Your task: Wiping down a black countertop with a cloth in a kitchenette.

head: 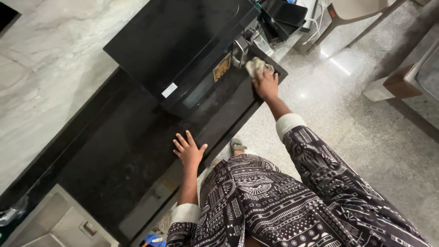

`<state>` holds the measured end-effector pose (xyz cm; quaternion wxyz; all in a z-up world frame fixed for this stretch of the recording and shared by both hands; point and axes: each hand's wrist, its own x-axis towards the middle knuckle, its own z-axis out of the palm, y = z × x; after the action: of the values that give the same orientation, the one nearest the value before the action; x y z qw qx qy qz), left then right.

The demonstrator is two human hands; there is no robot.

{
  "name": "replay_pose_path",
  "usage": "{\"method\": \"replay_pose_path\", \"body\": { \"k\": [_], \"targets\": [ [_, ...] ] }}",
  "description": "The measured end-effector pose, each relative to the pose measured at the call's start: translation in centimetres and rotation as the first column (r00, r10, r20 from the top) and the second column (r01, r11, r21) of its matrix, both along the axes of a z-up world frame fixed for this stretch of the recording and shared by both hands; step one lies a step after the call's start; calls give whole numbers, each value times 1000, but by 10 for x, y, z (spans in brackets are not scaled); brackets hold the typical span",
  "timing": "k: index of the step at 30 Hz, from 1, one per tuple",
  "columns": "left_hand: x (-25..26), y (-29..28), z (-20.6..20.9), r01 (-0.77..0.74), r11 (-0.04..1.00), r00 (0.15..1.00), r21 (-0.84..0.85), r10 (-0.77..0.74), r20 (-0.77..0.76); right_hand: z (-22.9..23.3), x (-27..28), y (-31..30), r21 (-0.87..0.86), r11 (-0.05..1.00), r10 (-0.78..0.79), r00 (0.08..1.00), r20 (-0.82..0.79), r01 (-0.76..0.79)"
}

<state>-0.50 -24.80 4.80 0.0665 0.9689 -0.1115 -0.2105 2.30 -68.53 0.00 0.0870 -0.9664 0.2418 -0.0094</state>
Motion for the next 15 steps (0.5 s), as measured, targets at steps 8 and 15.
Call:
{"method": "replay_pose_path", "body": {
  "k": [8, 15],
  "targets": [
    [4, 4, -7, 35, 999, 999, 9, -35, 4, -5, 5, 108, -67, 949, 312, 948, 58, -308],
    [3, 20, 1, 120, 993, 993, -15, -120, 14, -72, -21, 33, -552, 789, 423, 890, 168, -270]
  ]
}}
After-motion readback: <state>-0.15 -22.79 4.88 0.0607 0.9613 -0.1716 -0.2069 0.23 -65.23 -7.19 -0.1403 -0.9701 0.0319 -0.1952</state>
